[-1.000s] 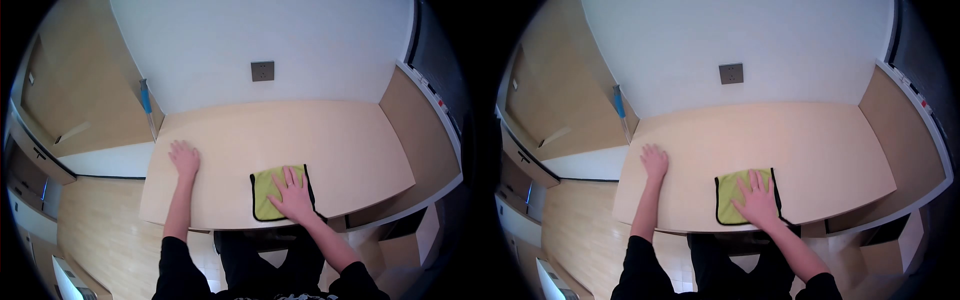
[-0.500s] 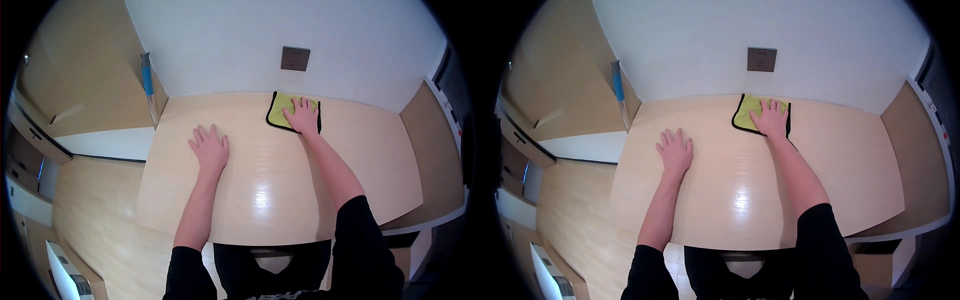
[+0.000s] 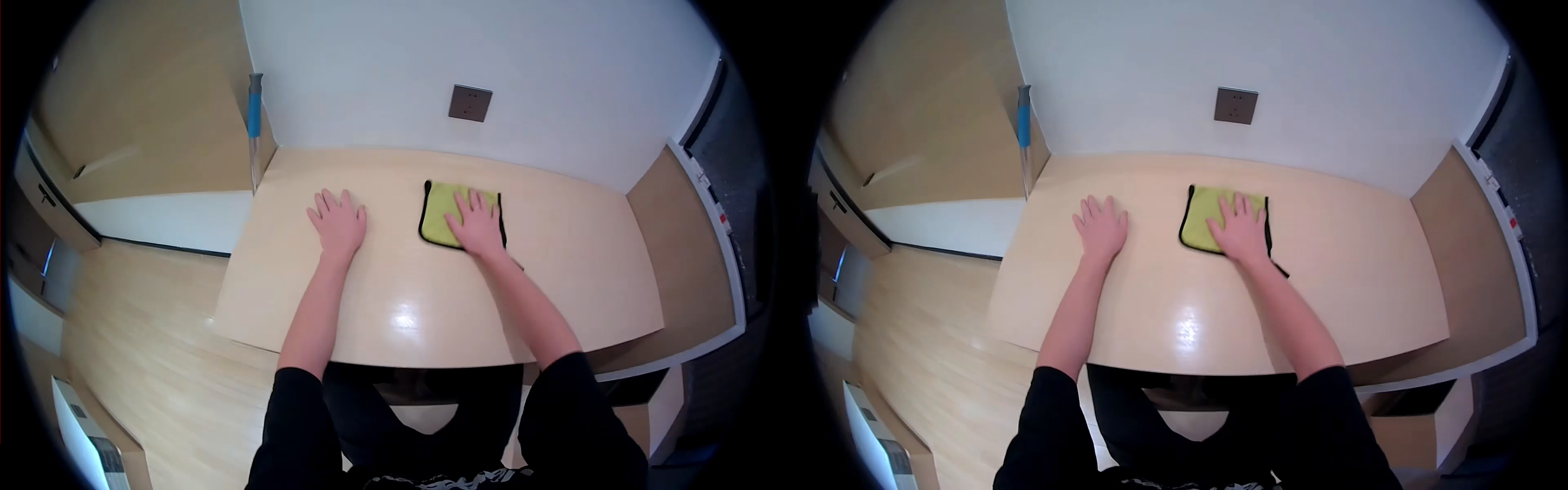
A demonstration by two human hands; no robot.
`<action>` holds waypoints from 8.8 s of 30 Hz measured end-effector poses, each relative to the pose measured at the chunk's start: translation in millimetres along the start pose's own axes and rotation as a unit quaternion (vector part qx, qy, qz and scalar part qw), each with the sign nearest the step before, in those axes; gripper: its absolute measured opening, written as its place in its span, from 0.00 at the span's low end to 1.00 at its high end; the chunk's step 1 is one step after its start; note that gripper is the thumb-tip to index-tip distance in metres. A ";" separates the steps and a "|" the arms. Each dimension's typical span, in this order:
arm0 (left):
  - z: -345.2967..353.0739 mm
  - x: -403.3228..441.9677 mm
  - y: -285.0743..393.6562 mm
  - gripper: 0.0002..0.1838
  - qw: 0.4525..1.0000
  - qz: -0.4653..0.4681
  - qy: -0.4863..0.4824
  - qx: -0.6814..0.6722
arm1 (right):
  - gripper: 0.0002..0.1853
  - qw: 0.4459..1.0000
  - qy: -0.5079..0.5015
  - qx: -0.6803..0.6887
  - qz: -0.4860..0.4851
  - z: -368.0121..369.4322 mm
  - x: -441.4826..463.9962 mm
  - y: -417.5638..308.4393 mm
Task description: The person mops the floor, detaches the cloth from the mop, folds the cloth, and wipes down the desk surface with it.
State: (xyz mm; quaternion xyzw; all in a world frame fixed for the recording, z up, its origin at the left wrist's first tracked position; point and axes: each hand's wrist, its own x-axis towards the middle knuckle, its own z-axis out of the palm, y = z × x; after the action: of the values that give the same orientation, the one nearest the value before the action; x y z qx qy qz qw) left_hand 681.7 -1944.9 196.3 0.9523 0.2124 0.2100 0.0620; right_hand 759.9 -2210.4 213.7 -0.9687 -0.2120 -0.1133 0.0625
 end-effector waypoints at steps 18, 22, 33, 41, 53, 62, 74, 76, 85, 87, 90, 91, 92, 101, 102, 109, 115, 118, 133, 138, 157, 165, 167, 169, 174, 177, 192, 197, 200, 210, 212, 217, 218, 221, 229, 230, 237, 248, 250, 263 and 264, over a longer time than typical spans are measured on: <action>7.5 -5.8 -10.7 0.27 0.998 0.037 0.046 -0.013 | 0.36 0.997 -0.053 0.025 -0.048 -96.1 -264.5 -35.1; -1.2 -7.4 -8.4 0.27 0.999 0.043 0.004 -0.017 | 0.37 0.996 -0.058 0.017 -0.061 -96.9 -248.1 -30.7; 3.6 -6.1 -4.6 0.27 0.998 0.050 0.021 -0.022 | 0.37 0.999 -0.036 0.008 -0.038 -42.7 -106.8 7.7; -3.0 -9.5 0.4 0.25 0.999 0.031 0.031 0.002 | 0.36 0.996 0.001 0.007 0.094 -7.8 20.7 23.9; -9.3 -6.3 2.5 0.25 1.000 0.018 0.015 -0.017 | 0.34 0.990 0.055 0.007 0.128 6.7 43.3 31.0; -15.1 -0.3 -3.9 0.26 0.997 0.033 -0.017 -0.070 | 0.35 0.999 0.028 0.017 -0.018 -33.1 -131.3 -15.1; -88.0 -200.6 181.6 0.33 0.930 0.305 -0.162 -0.125 | 0.21 0.946 0.295 0.021 0.131 -105.6 -141.7 147.0; -83.9 -207.1 205.1 0.37 0.957 0.240 -0.161 -0.015 | 0.21 0.919 0.241 -0.007 0.313 -89.0 -117.6 227.4; -31.0 -179.4 229.7 0.39 0.949 0.289 -0.104 -0.065 | 0.26 0.873 0.033 -0.094 0.477 -60.8 -138.1 310.2; -8.6 -146.6 242.2 0.38 0.939 0.316 -0.116 -0.071 | 0.27 0.870 0.046 -0.109 0.479 -50.4 -145.4 317.6; 21.7 -90.5 269.3 0.36 0.941 0.308 -0.111 -0.083 | 0.27 0.870 0.053 -0.097 0.480 -48.0 -145.6 319.9; 29.0 -74.4 277.5 0.35 0.943 0.303 -0.112 -0.078 | 0.27 0.868 0.045 -0.096 0.485 -43.8 -146.2 319.9; 41.3 -59.9 283.6 0.34 0.948 0.293 -0.091 -0.085 | 0.27 0.867 0.057 -0.097 0.485 -41.2 -145.8 320.5; 69.2 9.6 316.6 0.30 0.961 0.230 -0.076 -0.134 | 0.27 0.863 0.067 -0.094 0.491 -50.0 -145.3 314.1; 67.1 10.6 317.5 0.31 0.964 0.221 -0.081 -0.127 | 0.27 0.864 0.072 -0.095 0.489 -51.2 -144.0 314.2; 58.2 -47.1 293.7 0.33 0.961 0.269 -0.041 -0.040 | 0.25 0.865 0.053 -0.094 0.489 -55.4 -142.8 309.8; -24.7 -166.9 239.1 0.40 0.931 0.335 -0.143 -0.024 | 0.25 0.868 0.063 -0.095 0.483 -47.3 -133.3 312.2; -67.4 -221.8 221.0 0.42 0.914 0.366 -0.169 -0.052 | 0.25 0.865 0.069 -0.096 0.488 -47.2 -131.8 313.2; -24.8 -143.3 226.2 0.38 0.871 0.456 -0.164 -0.075 | 0.26 0.867 0.064 -0.122 0.479 -48.8 -140.9 311.7; 26.8 -55.4 270.9 0.37 0.892 0.419 -0.149 -0.078 | 0.25 0.868 0.081 -0.129 0.472 -45.8 -142.3 313.4; 43.1 -61.2 297.5 0.33 0.953 0.286 -0.070 -0.078 | 0.23 0.870 0.078 -0.103 0.476 -55.1 -137.7 299.3; -65.1 -197.3 189.0 0.37 0.939 0.312 -0.123 -0.081 | 0.23 0.871 0.074 -0.126 0.470 -53.0 -134.5 303.5; -80.5 -219.4 165.4 0.39 0.944 0.292 -0.133 -0.074 | 0.24 0.877 0.055 -0.120 0.462 -58.3 -135.4 299.4; -83.6 -234.9 149.7 0.39 0.949 0.262 -0.121 -0.131 | 0.24 0.879 0.039 -0.119 0.461 -53.7 -128.5 301.4; -94.3 -238.8 146.0 0.41 0.936 0.308 -0.157 -0.066 | 0.25 0.877 0.056 -0.116 0.463 -50.6 -134.2 306.3; -102.7 -230.1 145.5 0.42 0.915 0.347 -0.195 -0.072 | 0.25 0.872 0.076 -0.146 0.461 -44.8 -135.8 309.1; 16.4 -77.1 269.9 0.43 0.921 0.346 -0.173 -0.040 | 0.24 0.873 0.045 -0.122 0.470 -56.2 -135.6 304.6; 55.1 -14.0 311.8 0.44 0.941 0.296 -0.161 -0.037 | 0.23 0.872 0.068 -0.115 0.470 -54.0 -139.5 308.0; 74.9 13.8 329.0 0.43 0.945 0.286 -0.154 -0.032 | 0.23 0.869 0.070 -0.115 0.476 -55.6 -141.4 299.0; 84.9 33.9 349.3 0.40 0.960 0.246 -0.126 -0.047 | 0.23 0.870 0.095 -0.111 0.470 -49.4 -140.6 301.3; 85.6 18.2 344.1 0.40 0.961 0.245 -0.117 -0.046 | 0.23 0.873 0.089 -0.110 0.466 -51.1 -139.0 301.2; 44.5 -79.6 309.4 0.39 0.935 0.336 -0.097 -0.054 | 0.24 0.871 0.092 -0.090 0.474 -46.5 -135.2 303.6; 29.1 -106.6 297.2 0.39 0.926 0.361 -0.100 -0.055 | 0.24 0.872 0.097 -0.087 0.471 -50.1 -135.5 303.7; -31.9 -179.8 249.4 0.40 0.894 0.418 -0.143 -0.073 | 0.25 0.874 0.078 -0.084 0.473 -52.6 -135.8 300.9; -99.3 -248.2 173.6 0.42 0.886 0.408 -0.215 -0.051 | 0.24 0.875 0.071 -0.086 0.471 -56.5 -136.6 298.8; -98.6 -246.2 177.4 0.42 0.887 0.404 -0.216 -0.058 | 0.24 0.874 0.067 -0.085 0.474 -54.4 -138.6 299.0; -36.4 -173.9 233.1 0.41 0.878 0.441 -0.166 -0.080 | 0.24 0.878 0.085 -0.087 0.463 -49.7 -138.5 303.2; 73.6 -16.2 358.8 0.40 0.957 0.254 -0.114 -0.077 | 0.25 0.872 0.075 -0.106 0.473 -48.7 -140.7 307.8; 83.7 -0.2 370.2 0.40 0.960 0.243 -0.114 -0.075 | 0.26 0.873 0.074 -0.085 0.474 -51.6 -142.6 305.1; 58.1 -70.7 366.0 0.36 0.955 0.280 -0.084 -0.060 | 0.25 0.873 0.075 -0.089 0.473 -52.1 -138.3 303.0; 47.0 -93.0 359.2 0.36 0.946 0.307 -0.089 -0.061 | 0.25 0.872 0.071 -0.092 0.475 -51.4 -137.0 304.8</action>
State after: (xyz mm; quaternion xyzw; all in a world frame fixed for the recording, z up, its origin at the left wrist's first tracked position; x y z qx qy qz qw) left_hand 761.3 -2310.3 193.5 0.9806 -0.1095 0.1461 0.0708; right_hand 758.3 -2548.5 207.4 -0.9432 0.2904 -0.1579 0.0342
